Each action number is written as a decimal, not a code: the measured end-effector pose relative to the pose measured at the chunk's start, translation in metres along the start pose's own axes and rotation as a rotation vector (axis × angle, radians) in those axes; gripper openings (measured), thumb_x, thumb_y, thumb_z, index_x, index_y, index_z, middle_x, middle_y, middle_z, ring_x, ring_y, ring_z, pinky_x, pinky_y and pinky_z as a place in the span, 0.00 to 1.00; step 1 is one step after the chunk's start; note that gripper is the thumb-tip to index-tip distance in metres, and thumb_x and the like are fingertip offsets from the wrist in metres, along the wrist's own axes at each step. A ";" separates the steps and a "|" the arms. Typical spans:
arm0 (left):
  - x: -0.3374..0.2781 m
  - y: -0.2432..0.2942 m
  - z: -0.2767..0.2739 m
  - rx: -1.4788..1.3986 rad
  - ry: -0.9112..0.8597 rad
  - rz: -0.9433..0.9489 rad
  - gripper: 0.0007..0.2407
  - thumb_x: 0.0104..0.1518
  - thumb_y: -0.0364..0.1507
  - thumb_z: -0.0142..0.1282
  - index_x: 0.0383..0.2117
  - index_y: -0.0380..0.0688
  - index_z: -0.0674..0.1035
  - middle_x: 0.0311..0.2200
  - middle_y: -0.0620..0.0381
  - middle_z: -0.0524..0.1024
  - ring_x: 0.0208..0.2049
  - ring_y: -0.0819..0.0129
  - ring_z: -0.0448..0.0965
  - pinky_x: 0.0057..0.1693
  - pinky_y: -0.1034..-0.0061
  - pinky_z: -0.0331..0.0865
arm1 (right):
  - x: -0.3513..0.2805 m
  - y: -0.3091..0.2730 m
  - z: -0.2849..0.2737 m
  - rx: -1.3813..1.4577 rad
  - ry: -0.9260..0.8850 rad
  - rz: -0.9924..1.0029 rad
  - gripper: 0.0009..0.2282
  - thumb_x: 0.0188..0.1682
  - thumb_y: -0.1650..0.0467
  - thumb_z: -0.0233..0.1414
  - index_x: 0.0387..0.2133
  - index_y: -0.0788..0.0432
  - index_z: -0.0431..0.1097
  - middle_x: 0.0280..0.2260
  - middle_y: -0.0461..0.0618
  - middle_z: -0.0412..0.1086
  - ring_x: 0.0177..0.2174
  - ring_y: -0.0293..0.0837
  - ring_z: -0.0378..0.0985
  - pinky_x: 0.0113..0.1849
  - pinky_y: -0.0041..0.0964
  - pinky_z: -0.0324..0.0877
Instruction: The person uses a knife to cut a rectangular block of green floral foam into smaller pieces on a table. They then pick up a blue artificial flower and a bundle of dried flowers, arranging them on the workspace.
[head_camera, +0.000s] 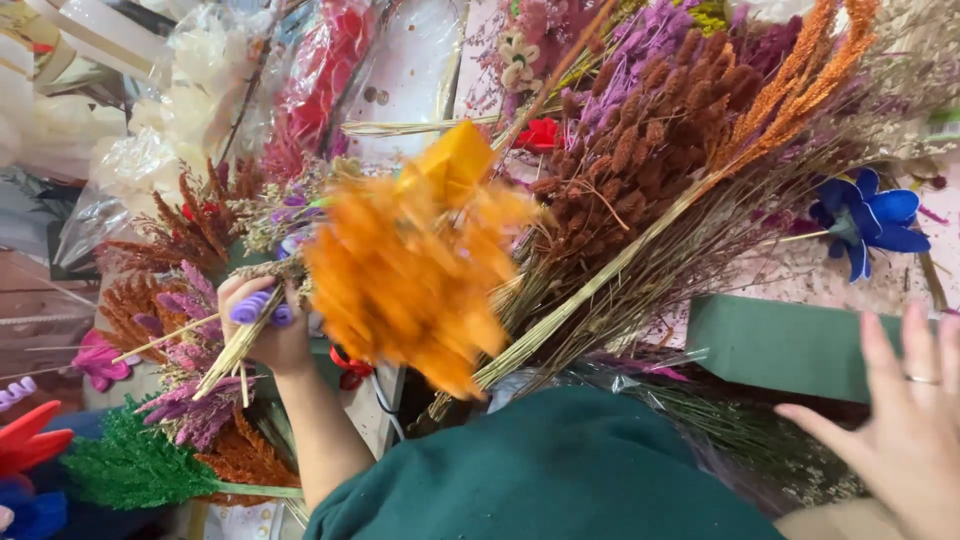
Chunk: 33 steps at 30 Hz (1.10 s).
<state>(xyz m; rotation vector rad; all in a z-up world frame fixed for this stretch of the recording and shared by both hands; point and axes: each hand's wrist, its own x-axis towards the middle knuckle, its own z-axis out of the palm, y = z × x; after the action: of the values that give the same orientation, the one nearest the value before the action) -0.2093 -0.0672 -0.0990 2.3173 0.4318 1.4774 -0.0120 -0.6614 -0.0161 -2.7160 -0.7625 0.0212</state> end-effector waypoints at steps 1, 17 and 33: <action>0.002 0.007 0.000 -0.019 -0.019 0.018 0.08 0.58 0.18 0.67 0.35 0.40 0.77 0.37 0.47 0.75 0.38 0.56 0.77 0.51 0.62 0.73 | 0.005 -0.004 -0.014 0.124 0.121 -0.245 0.49 0.30 0.67 0.62 0.71 0.71 0.50 0.73 0.73 0.43 0.71 0.69 0.47 0.70 0.67 0.44; 0.016 0.034 0.005 -0.052 -0.097 0.065 0.07 0.53 0.23 0.69 0.33 0.39 0.81 0.38 0.43 0.81 0.39 0.49 0.83 0.51 0.62 0.75 | 0.184 -0.173 0.074 -0.142 0.217 -1.166 0.12 0.47 0.70 0.55 0.45 0.53 0.73 0.46 0.52 0.75 0.51 0.51 0.77 0.54 0.51 0.67; 0.031 0.052 0.007 -0.267 -0.079 -0.021 0.31 0.57 0.33 0.70 0.64 0.41 0.65 0.66 0.41 0.63 0.68 0.48 0.60 0.71 0.56 0.52 | 0.298 -0.139 0.056 -0.171 0.508 -0.948 0.32 0.30 0.64 0.74 0.53 0.53 0.76 0.52 0.47 0.77 0.54 0.48 0.78 0.57 0.44 0.67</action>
<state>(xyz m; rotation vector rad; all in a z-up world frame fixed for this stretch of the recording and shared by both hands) -0.1869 -0.1007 -0.0536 2.1447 0.2213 1.3382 0.1679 -0.3804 -0.0048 -2.0592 -1.8006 -0.9217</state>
